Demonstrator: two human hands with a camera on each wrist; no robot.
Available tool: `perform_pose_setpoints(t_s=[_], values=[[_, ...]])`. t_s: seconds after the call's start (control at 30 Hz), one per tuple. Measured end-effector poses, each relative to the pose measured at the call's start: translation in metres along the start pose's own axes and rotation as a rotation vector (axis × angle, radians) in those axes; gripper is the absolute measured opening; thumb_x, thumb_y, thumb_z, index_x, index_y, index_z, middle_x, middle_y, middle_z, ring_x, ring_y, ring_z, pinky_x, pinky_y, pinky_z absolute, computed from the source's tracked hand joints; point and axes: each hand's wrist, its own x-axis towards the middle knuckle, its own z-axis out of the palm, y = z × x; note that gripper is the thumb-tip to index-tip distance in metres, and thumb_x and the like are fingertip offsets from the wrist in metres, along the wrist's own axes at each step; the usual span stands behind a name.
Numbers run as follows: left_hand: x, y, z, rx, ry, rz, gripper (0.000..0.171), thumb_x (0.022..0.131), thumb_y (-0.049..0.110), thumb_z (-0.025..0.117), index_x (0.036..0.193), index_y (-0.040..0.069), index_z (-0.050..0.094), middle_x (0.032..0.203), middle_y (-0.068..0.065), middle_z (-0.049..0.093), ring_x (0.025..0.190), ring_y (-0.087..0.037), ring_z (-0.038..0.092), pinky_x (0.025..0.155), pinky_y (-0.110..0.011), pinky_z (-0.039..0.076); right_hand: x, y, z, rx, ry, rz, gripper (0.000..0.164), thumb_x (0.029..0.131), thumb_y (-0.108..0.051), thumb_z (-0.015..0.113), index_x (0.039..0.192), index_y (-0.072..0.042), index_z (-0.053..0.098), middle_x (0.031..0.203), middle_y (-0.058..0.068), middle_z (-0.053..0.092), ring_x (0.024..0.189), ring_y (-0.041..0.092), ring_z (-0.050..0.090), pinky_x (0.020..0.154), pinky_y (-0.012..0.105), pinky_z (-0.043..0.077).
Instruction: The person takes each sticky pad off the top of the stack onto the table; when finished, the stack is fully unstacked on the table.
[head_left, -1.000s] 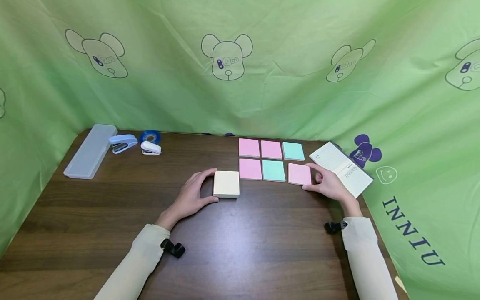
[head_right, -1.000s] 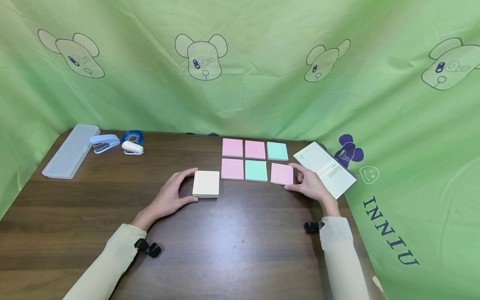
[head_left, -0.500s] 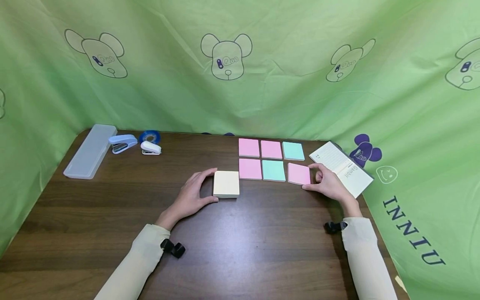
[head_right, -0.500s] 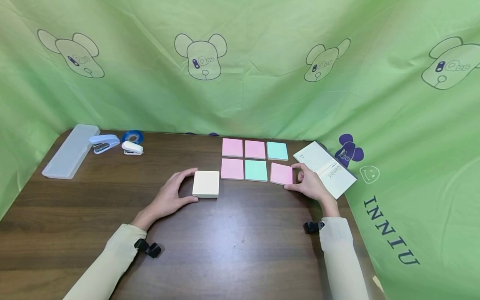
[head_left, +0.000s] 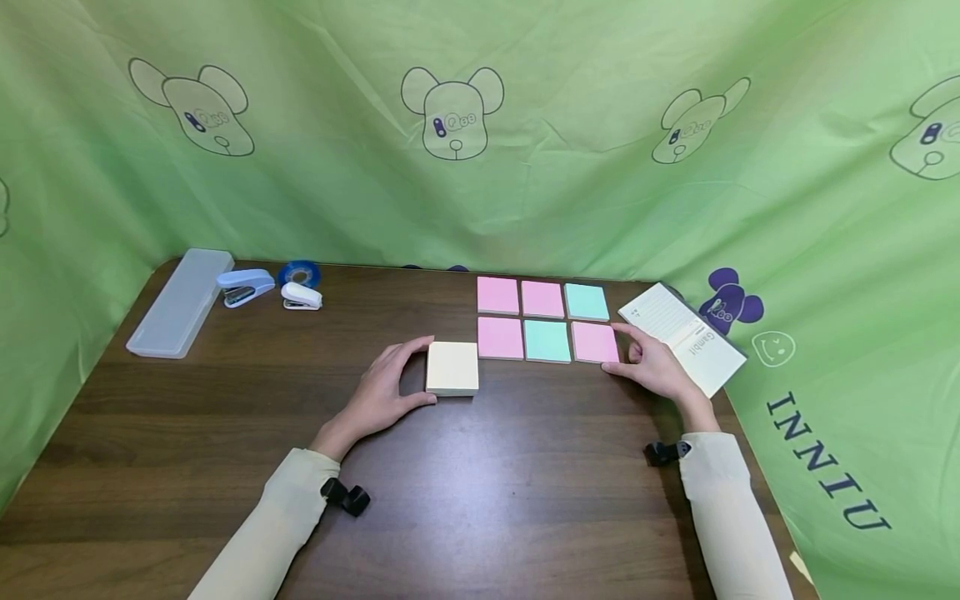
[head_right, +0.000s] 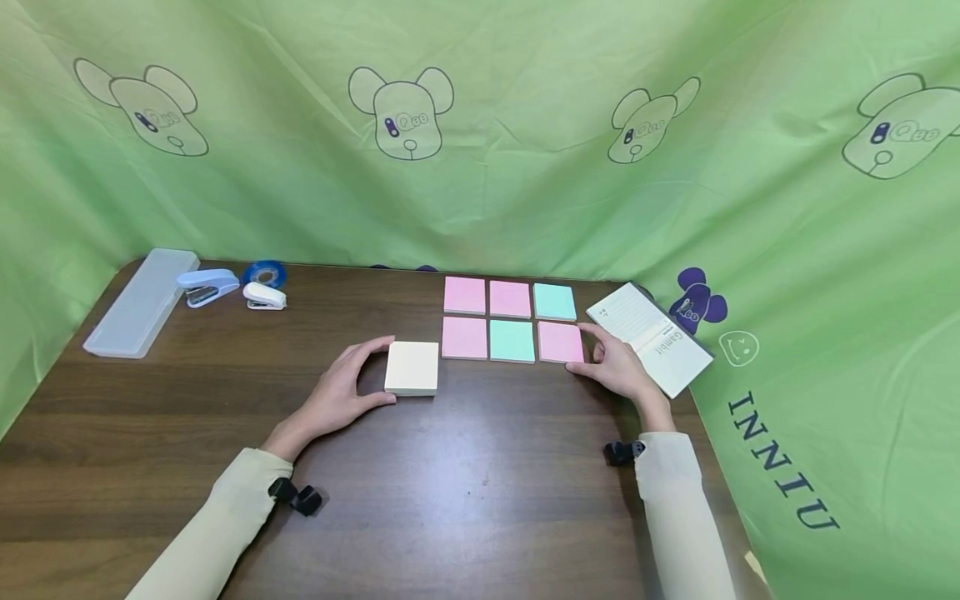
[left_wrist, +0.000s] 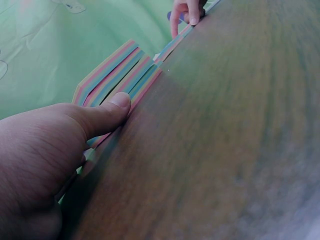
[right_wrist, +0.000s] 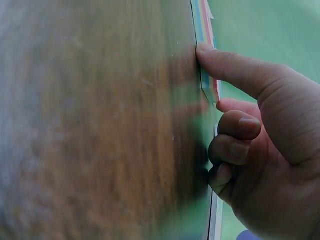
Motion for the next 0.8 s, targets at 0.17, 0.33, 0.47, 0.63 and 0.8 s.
perform_pose_setpoints(t_s=[0.17,0.33,0.47,0.63,0.8], values=[[0.000,0.000,0.000,0.001,0.001,0.003,0.095,0.089,0.019,0.097,0.169,0.018,0.045,0.162,-0.005,0.057,0.152,-0.032,0.047,0.125,-0.060,0.036,0.000,0.001,0.001,-0.001,0.006,-0.004,0.082,0.095,-0.022,0.091,0.162,-0.001,0.049,0.077,0.002,0.045,0.070,0.017,0.041,0.067,0.033,0.034],[0.000,0.001,0.000,0.004,0.001,0.003,0.095,0.089,0.019,0.097,0.169,0.019,0.045,0.162,-0.005,0.057,0.152,-0.032,0.047,0.125,-0.061,0.037,-0.002,0.001,0.000,-0.007,0.021,-0.004,0.083,0.094,-0.020,0.092,0.162,0.001,0.049,0.079,0.003,0.046,0.071,0.017,0.042,0.068,0.033,0.035],[0.000,0.001,0.000,0.005,0.001,0.002,0.095,0.089,0.019,0.097,0.169,0.019,0.045,0.162,-0.005,0.057,0.152,-0.031,0.047,0.124,-0.061,0.037,-0.005,-0.001,0.000,-0.005,0.035,-0.006,0.083,0.094,-0.021,0.092,0.162,0.000,0.049,0.079,0.003,0.047,0.071,0.015,0.043,0.068,0.033,0.036],[0.000,0.000,0.000,0.007,0.003,0.007,0.095,0.089,0.018,0.097,0.168,0.018,0.045,0.162,-0.005,0.058,0.152,-0.032,0.047,0.125,-0.060,0.037,-0.008,-0.007,0.000,0.020,0.064,-0.012,0.082,0.093,-0.020,0.093,0.162,-0.002,0.052,0.078,0.001,0.046,0.070,0.014,0.042,0.070,0.032,0.037],[0.000,0.000,0.000,0.005,0.003,0.005,0.094,0.089,0.018,0.097,0.168,0.018,0.045,0.162,-0.006,0.058,0.152,-0.032,0.048,0.125,-0.060,0.036,-0.011,-0.020,0.002,0.057,0.097,-0.041,0.080,0.092,-0.015,0.093,0.160,-0.003,0.054,0.077,0.000,0.044,0.071,0.014,0.042,0.070,0.031,0.037]])
